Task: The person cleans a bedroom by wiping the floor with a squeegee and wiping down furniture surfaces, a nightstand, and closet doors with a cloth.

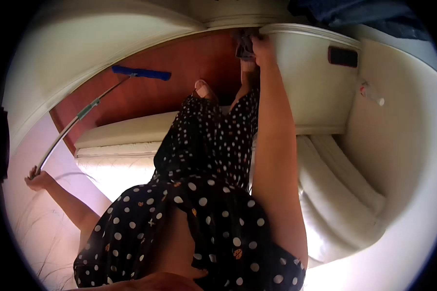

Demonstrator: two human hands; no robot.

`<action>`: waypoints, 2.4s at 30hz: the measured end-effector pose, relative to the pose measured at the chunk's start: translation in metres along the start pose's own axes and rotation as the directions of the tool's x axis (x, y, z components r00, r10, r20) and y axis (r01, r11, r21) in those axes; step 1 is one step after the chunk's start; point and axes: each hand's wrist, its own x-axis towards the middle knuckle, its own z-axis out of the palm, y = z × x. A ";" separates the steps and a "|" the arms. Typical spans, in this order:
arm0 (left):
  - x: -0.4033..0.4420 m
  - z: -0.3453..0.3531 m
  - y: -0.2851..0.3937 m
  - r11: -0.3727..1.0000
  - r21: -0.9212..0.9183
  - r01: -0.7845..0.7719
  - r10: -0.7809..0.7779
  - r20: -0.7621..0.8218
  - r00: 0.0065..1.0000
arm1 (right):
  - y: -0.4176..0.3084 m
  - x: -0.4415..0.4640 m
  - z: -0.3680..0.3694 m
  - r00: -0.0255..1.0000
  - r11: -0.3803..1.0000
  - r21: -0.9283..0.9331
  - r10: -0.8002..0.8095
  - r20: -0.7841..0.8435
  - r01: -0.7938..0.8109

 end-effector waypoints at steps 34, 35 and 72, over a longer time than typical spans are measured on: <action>-0.734 0.628 -0.958 0.537 0.540 -0.648 -0.495 0.824 0.276 | 0.025 0.950 0.526 0.310 -0.438 -0.615 -0.588 0.748 0.656; -0.732 0.630 -0.965 0.532 0.541 -0.652 -0.498 0.822 0.276 | 0.015 0.972 0.523 0.322 -0.425 -0.636 -0.603 0.730 0.644; -0.871 0.645 -1.028 0.434 0.529 -0.729 -0.623 0.761 0.181 | 0.124 1.016 0.291 0.511 0.143 -0.989 -0.853 -0.105 0.035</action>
